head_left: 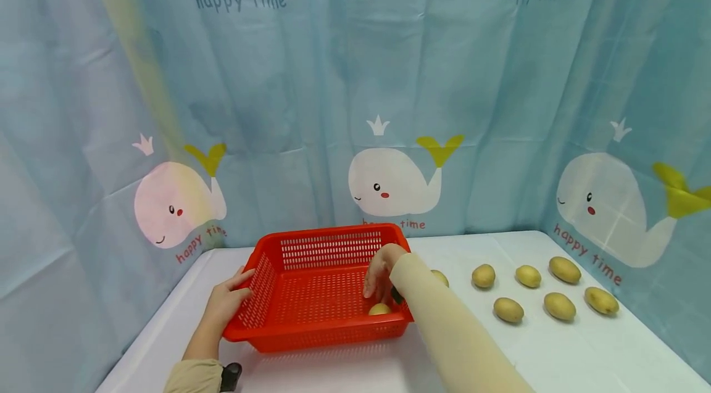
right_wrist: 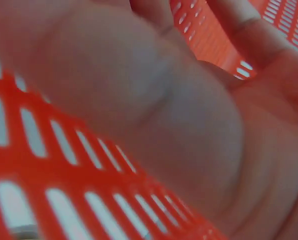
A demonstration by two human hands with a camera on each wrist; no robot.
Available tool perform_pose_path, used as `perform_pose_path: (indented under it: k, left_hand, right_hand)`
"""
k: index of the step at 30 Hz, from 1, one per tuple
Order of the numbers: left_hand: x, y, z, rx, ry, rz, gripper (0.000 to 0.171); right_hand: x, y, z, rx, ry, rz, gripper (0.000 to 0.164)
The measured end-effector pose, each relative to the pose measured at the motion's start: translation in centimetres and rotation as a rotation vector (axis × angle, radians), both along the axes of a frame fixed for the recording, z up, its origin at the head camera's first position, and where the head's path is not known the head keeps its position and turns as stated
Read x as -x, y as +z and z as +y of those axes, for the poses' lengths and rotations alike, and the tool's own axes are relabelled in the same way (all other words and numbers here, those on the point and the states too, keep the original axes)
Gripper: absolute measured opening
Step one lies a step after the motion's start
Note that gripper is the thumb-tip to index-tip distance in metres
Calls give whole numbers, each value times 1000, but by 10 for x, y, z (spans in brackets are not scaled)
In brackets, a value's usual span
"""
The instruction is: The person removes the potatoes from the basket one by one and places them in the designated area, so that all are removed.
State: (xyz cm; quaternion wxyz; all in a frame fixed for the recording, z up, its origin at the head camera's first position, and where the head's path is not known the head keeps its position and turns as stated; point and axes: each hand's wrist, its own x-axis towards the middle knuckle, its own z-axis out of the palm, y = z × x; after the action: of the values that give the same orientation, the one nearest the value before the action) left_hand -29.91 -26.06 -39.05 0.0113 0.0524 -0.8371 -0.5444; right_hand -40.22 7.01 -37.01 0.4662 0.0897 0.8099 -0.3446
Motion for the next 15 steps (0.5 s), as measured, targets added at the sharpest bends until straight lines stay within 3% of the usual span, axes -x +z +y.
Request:
perform_pose_path:
  k: [3,5,8,11,15]
  left_hand:
    - [-1,-1,1,-5,0,0,54]
    - [-1,-2,2,-8,2,-10,54]
    - [-1,-4,1,-7,3,-16,54]
    - [-1,-5,1,-16,0,-23,54]
    - [0,-1,0,-22,2,-35,56]
  right_hand:
    - [-2,-3,2,-22,-14,-27,22]
    - [-2,-4,2,-6,42,-70,18]
    - [-2,-7,1,71,151,-167,11]
    - [0,-10,0,177,177,-231,12]
    - [3,-12,-4,280,154,-176,11]
